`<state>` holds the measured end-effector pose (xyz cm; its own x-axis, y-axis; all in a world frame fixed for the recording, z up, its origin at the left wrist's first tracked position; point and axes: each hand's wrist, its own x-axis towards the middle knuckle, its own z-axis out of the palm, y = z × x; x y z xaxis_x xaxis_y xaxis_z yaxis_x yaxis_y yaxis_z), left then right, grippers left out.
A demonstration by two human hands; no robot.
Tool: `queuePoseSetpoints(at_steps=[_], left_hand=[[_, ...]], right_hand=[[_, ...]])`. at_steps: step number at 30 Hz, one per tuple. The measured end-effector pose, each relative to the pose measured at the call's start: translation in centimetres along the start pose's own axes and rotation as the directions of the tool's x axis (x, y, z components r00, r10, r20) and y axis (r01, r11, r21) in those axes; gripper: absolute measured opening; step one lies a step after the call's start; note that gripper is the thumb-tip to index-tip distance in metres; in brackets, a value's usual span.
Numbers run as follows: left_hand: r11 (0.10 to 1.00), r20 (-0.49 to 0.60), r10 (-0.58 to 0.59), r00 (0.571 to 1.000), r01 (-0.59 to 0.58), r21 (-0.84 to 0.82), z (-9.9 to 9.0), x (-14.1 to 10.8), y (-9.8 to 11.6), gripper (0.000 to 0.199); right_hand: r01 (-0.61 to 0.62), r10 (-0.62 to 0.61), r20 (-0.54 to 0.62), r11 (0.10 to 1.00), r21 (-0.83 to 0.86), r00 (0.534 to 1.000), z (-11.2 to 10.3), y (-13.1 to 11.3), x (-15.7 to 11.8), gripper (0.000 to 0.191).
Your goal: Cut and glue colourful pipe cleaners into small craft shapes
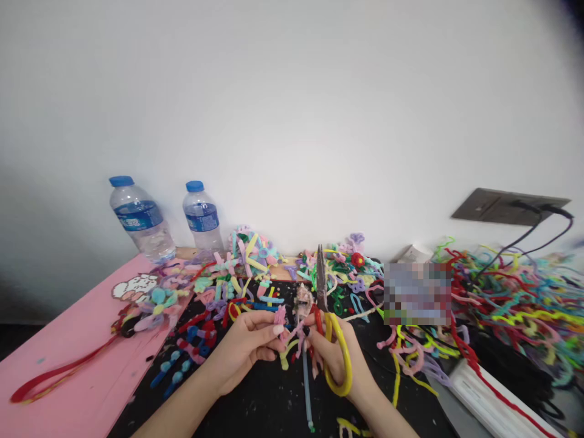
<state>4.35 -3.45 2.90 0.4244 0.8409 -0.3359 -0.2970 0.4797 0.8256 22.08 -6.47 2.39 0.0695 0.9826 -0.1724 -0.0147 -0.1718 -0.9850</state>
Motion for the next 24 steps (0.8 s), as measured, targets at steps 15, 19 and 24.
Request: queuePoseSetpoints(at_steps=[15,19,24], left_hand=[[0.89,0.139,0.092,0.986,-0.144,0.433,0.46,0.02,-0.25,0.025],[0.873,0.198,0.12,0.973,-0.198,0.446,0.56,-0.05,-0.1,0.018],[0.875,0.173,0.112,0.978,-0.18,0.449,0.38,0.18,-0.57,0.017]], right_hand=[[-0.005,0.001,0.055,0.998,0.062,0.998,0.69,0.26,-0.33,0.034],[-0.016,0.011,0.068,0.998,0.067,0.998,0.64,0.59,-0.28,0.035],[-0.011,0.001,0.096,0.995,0.104,0.995,0.7,0.9,-0.3,0.035]])
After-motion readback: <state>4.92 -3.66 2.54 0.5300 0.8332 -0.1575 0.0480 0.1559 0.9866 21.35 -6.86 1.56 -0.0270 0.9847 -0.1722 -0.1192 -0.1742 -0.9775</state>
